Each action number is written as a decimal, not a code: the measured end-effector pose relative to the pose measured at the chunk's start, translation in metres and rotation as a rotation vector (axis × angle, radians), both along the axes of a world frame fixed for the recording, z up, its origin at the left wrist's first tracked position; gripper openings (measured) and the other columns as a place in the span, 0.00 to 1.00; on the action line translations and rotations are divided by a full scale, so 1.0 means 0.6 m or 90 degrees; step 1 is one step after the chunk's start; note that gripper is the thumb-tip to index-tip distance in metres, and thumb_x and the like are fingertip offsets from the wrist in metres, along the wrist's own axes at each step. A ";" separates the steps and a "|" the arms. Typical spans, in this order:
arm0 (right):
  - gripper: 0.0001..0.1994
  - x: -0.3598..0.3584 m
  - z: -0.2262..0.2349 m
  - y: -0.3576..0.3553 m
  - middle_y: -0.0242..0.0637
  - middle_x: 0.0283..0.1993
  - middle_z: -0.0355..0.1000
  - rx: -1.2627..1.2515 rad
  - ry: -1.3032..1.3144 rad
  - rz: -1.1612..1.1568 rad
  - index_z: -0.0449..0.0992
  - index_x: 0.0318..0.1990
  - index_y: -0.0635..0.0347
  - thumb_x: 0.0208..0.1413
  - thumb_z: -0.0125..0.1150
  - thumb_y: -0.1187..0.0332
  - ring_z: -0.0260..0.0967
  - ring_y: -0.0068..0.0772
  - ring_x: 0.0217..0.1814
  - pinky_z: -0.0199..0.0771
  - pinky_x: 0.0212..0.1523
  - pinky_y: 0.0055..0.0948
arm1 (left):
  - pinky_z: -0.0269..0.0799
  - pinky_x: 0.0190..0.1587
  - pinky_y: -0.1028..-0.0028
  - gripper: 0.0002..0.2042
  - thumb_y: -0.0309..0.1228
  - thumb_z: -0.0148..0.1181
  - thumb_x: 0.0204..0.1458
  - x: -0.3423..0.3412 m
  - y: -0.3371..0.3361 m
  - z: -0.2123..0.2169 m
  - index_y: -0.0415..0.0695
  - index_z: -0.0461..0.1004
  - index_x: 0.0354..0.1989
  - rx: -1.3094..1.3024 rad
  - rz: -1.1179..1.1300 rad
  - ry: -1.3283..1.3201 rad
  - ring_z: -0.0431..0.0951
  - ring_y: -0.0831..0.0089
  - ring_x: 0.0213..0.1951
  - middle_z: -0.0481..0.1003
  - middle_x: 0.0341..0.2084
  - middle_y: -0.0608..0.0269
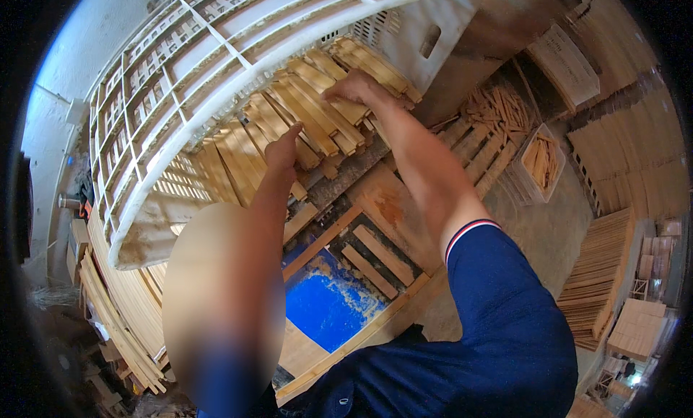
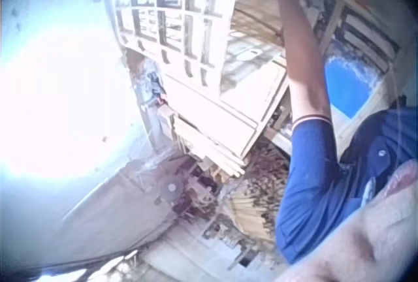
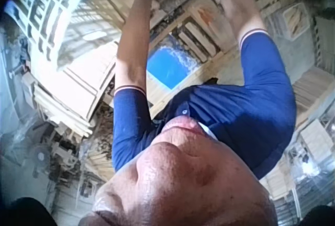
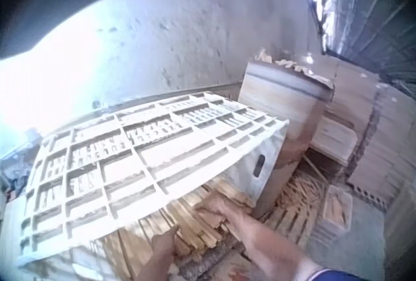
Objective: Assembling wooden slats into frames and stapling them together on a workbench.
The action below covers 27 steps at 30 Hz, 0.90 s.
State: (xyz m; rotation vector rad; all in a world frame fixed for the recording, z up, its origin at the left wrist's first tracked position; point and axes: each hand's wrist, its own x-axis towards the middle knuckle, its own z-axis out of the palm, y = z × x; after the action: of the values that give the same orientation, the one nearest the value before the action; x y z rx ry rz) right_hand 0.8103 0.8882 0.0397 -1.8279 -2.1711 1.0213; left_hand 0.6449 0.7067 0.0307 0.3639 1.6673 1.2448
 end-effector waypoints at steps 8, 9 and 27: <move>0.28 -0.004 0.041 -0.056 0.46 0.42 0.81 -0.103 0.178 -0.002 0.84 0.39 0.68 0.35 0.81 0.53 0.78 0.38 0.41 0.76 0.45 0.34 | 0.75 0.34 0.61 0.22 0.33 0.70 0.50 0.011 0.013 0.014 0.22 0.75 0.43 0.072 -0.003 -0.059 0.81 0.60 0.34 0.79 0.35 0.46; 0.27 -0.005 0.050 -0.062 0.45 0.42 0.81 -0.117 0.199 -0.005 0.84 0.40 0.67 0.36 0.80 0.54 0.78 0.37 0.41 0.76 0.46 0.33 | 0.75 0.34 0.61 0.22 0.33 0.70 0.50 0.009 0.015 0.015 0.22 0.75 0.43 0.072 -0.001 -0.058 0.81 0.60 0.34 0.79 0.35 0.46; 0.28 0.004 0.063 -0.221 0.45 0.44 0.79 -0.328 0.602 -0.038 0.75 0.54 0.71 0.45 0.75 0.65 0.80 0.35 0.42 0.82 0.46 0.33 | 0.85 0.36 0.60 0.26 0.24 0.70 0.51 0.031 -0.108 0.036 0.36 0.62 0.54 0.344 -0.047 -0.359 0.82 0.59 0.40 0.75 0.43 0.50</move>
State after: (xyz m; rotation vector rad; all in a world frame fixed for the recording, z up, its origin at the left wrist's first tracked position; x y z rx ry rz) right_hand 0.8127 0.7557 0.0776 -1.1029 -1.3370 2.0172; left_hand 0.6634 0.6417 0.0523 0.3493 0.8240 1.5585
